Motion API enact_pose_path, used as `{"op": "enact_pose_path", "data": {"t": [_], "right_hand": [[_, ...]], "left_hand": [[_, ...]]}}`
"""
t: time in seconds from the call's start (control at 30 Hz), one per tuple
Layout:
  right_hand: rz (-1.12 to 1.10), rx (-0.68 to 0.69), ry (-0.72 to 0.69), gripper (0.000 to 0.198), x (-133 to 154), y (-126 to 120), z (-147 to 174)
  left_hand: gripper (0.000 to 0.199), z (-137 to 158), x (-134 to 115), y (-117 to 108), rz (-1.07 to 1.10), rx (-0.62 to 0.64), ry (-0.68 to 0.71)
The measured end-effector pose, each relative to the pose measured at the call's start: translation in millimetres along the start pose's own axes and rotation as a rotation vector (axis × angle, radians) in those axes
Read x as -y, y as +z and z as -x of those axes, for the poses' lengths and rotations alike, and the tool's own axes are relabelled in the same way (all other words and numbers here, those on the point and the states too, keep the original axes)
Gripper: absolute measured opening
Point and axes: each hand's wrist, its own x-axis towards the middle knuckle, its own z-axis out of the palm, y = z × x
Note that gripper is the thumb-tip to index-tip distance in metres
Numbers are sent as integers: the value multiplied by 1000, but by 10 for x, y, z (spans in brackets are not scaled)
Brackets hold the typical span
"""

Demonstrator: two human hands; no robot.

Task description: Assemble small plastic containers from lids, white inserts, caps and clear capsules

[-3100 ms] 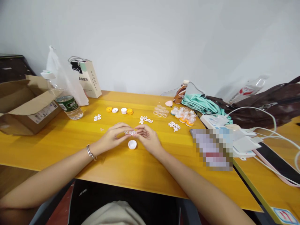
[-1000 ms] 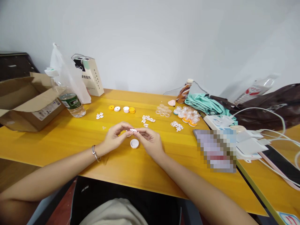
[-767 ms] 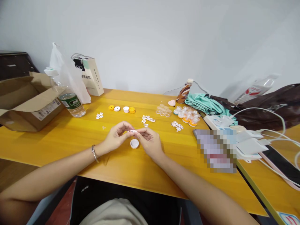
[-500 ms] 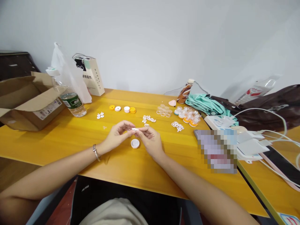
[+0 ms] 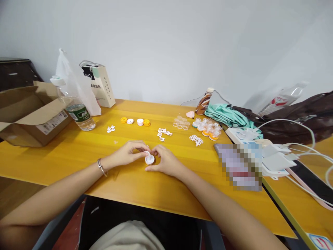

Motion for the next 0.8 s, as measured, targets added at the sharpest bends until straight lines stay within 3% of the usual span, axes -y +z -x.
{"op": "enact_pose_path", "data": {"t": [0.2,0.6,0.8], "right_hand": [[61,-12,-62,24,-10,42,-11],[18,-19,-67,19,-19,90,-23],[41,-14,-52,18,-13,87,-29]], "left_hand": [[18,7,-3,47,-12,19,-9],[8,-16,-77,96,-215,49,115],[7,-2,-84,110,-275,5,108]]}}
